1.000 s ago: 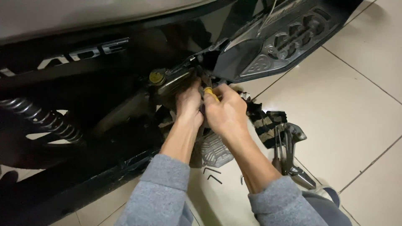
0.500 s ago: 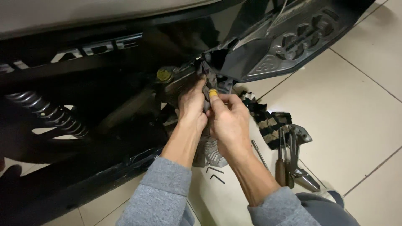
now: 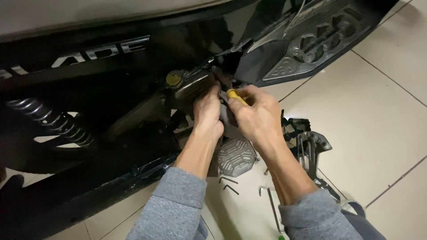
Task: Cleaning and maintaining motorcycle engine parts using a cloth and a screwdriver
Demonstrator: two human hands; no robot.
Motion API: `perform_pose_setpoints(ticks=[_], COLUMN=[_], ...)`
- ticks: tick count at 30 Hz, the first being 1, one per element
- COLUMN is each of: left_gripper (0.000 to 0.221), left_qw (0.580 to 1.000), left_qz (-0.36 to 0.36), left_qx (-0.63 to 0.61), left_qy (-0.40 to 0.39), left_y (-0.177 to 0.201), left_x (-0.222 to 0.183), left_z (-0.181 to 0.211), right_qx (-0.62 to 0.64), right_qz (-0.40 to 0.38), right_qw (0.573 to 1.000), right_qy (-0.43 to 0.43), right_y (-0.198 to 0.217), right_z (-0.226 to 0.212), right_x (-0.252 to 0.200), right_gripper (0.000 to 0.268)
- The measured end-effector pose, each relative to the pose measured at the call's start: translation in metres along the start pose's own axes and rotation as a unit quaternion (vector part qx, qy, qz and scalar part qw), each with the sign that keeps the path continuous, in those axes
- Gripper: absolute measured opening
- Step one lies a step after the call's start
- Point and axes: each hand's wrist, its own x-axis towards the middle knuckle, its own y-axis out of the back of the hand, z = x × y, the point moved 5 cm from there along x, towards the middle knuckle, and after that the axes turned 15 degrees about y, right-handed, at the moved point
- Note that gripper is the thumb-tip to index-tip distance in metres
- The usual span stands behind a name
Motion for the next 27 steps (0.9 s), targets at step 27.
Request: perform_pose_setpoints(ticks=[27], left_gripper=[0.053], left_qw=[0.999], left_qz=[0.0], left_qx=[0.028], left_qy=[-0.03], left_y=[0.0], left_x=[0.04], left_z=[-0.009], right_qx=[0.091], right_qz=[0.058], right_qw=[0.991], right_qy=[-0.085], right_y=[-0.023], right_z=[0.008], right_x=[-0.019], right_gripper=[0.036])
